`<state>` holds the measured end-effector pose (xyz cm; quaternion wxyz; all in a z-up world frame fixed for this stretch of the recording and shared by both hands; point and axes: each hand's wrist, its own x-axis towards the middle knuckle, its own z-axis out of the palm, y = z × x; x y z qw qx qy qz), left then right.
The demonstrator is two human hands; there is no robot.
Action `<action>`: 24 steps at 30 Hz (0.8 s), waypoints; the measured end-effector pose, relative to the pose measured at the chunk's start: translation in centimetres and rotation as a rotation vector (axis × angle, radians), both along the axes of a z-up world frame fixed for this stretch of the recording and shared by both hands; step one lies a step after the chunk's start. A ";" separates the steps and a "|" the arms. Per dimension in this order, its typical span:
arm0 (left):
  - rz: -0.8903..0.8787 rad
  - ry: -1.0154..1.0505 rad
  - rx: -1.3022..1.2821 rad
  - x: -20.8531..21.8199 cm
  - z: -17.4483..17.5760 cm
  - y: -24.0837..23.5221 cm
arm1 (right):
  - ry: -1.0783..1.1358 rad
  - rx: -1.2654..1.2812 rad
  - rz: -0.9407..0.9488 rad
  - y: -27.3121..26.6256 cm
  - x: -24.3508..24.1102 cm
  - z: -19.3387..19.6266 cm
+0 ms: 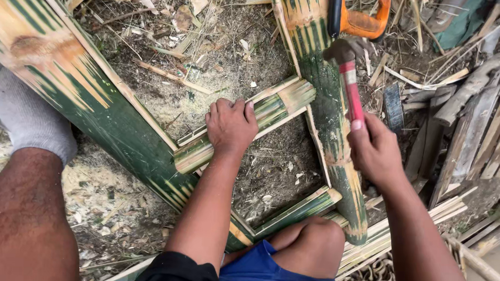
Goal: The person assembles a bamboo structure by hammering nails into joints and sawing bamboo strips to fit. They use a hammer and hand saw to secure and trim bamboo pieces, working on the ground.
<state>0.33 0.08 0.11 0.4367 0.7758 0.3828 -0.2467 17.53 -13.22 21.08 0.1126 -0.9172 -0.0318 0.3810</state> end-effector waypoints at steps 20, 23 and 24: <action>0.023 0.014 -0.047 -0.4 -1.1 -0.6 | -0.145 -0.144 0.487 -2.7 3.4 -6.2; 0.004 0.014 -0.039 -0.4 -1.1 -0.6 | -0.095 -0.180 0.496 -1.2 4.1 -5.6; 0.007 0.020 -0.075 -0.4 -1.2 -0.5 | -0.073 -0.194 0.501 -0.5 4.4 -5.6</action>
